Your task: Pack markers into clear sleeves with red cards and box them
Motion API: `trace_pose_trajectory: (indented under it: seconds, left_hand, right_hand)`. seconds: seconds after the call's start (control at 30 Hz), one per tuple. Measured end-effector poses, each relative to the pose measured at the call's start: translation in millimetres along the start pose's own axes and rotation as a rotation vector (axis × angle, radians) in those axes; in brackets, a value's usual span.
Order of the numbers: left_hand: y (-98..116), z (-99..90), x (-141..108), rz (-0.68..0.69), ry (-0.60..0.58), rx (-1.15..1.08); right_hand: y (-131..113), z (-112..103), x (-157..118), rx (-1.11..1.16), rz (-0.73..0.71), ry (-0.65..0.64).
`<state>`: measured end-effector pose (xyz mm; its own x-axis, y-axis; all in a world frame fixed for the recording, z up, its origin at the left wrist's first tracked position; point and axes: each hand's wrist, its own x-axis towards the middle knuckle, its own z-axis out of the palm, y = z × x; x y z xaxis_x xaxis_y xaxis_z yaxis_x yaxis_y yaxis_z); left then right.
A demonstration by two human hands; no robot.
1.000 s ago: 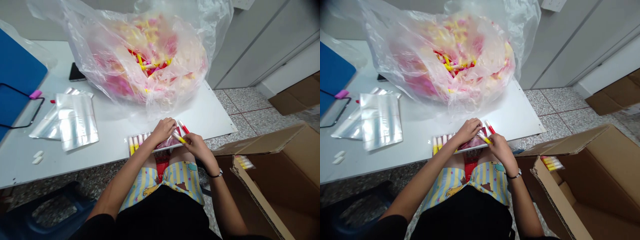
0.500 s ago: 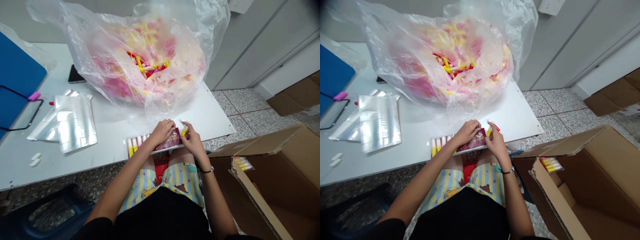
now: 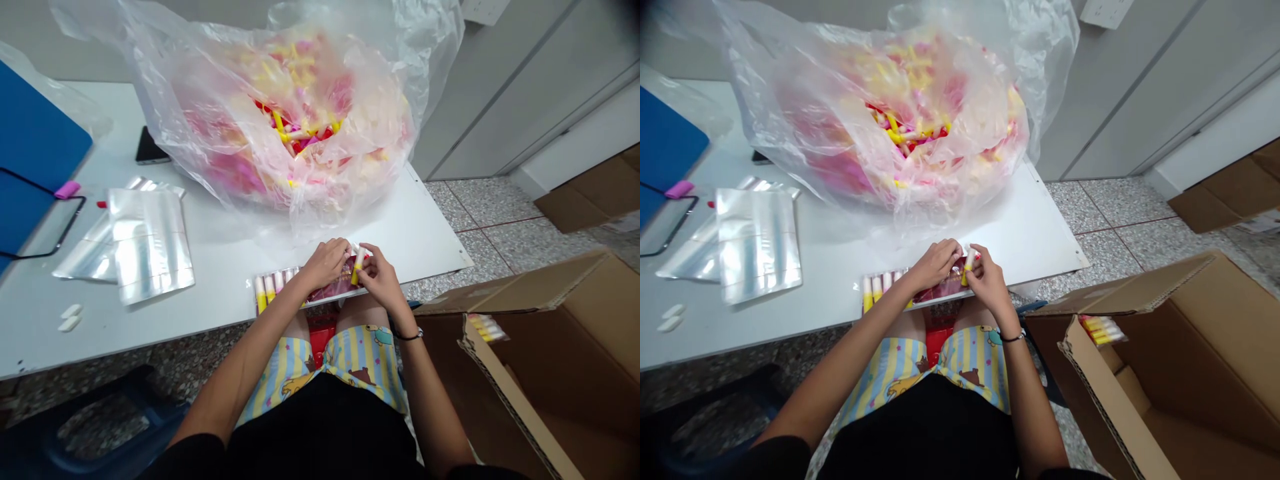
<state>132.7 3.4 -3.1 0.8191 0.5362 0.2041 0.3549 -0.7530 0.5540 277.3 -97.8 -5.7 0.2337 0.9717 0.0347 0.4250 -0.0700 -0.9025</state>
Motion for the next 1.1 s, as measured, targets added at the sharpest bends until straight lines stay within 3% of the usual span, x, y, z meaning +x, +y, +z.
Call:
trace_pose_trajectory:
  seconds: [0.1,0.37,0.5,0.67,0.87,1.1]
  left_hand:
    - [0.0,1.1,-0.1,0.000,-0.004,0.012]
    - [-4.6,6.4,0.6,0.011,0.029,0.045]
    - [-4.8,5.9,1.4,0.013,0.033,0.022]
    - [-4.5,6.0,1.2,-0.004,0.032,0.025]
    - [-2.3,6.9,0.8,-0.005,-0.016,0.070]
    - [-2.8,6.7,2.2,-0.018,-0.033,0.069]
  right_hand:
    - [-1.1,0.1,2.3,-0.049,0.008,-0.046]
    - [-6.9,4.9,7.3,-0.263,-0.113,-0.018]
    - [-8.1,7.6,9.9,-0.220,-0.098,0.015]
    - [-10.5,2.7,13.6,-0.189,-0.055,-0.032]
    - [-11.3,-0.9,13.3,-0.220,-0.115,-0.104]
    - [-8.7,-4.9,12.4,-0.094,-0.042,-0.166]
